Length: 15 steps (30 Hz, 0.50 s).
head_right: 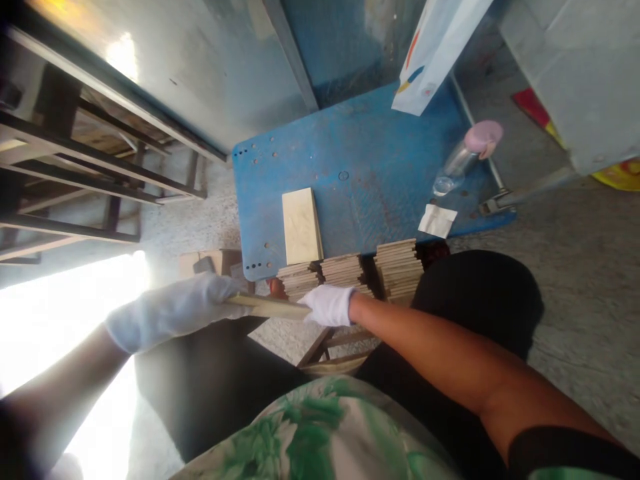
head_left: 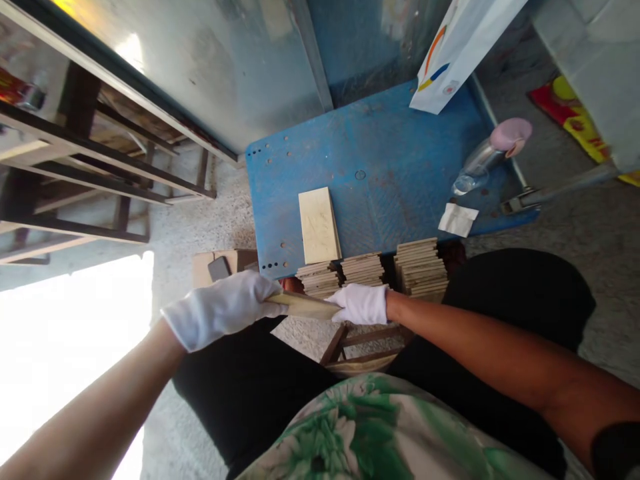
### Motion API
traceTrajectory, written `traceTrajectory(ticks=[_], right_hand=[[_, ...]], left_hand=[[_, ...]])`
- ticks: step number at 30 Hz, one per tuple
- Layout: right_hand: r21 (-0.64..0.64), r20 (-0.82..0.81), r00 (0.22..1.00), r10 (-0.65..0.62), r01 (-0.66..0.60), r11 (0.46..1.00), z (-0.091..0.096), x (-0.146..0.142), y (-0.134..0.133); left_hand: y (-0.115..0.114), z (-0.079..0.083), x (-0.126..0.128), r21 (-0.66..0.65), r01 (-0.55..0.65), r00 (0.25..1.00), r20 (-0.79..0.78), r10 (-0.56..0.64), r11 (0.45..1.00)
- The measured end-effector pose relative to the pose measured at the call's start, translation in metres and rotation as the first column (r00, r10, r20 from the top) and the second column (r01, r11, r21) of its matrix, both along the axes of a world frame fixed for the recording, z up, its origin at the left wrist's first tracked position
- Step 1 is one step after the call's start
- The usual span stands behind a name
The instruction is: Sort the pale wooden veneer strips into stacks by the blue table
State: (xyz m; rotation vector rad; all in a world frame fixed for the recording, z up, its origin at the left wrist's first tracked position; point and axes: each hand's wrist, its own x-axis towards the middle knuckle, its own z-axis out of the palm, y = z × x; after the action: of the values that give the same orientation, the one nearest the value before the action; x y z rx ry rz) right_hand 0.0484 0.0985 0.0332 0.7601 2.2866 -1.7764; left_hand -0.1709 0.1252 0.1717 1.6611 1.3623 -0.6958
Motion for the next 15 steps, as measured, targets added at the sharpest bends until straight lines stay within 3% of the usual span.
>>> traceTrajectory(ticks=[2,4,9,15], right_hand=[[0.099,0.106,0.99,0.098,-0.109,0.989,0.002,0.001,0.006],[0.166,0.181,0.979,0.096,-0.127,0.978,0.003,0.002,0.014],[0.29,0.195,0.978,-0.079,0.019,0.957,-0.002,0.003,0.028],[0.316,0.198,0.96,-0.197,0.128,0.94,-0.001,0.004,0.04]], left_hand=[[-0.01,-0.011,0.006,-0.008,0.1,0.993,-0.064,-0.101,0.995],[-0.017,-0.022,0.013,-0.037,0.185,0.974,-0.127,-0.189,0.982],[-0.033,-0.06,0.027,-0.085,0.283,0.933,-0.207,-0.295,0.955],[-0.057,-0.128,0.042,-0.113,0.272,0.937,-0.196,-0.29,0.955]])
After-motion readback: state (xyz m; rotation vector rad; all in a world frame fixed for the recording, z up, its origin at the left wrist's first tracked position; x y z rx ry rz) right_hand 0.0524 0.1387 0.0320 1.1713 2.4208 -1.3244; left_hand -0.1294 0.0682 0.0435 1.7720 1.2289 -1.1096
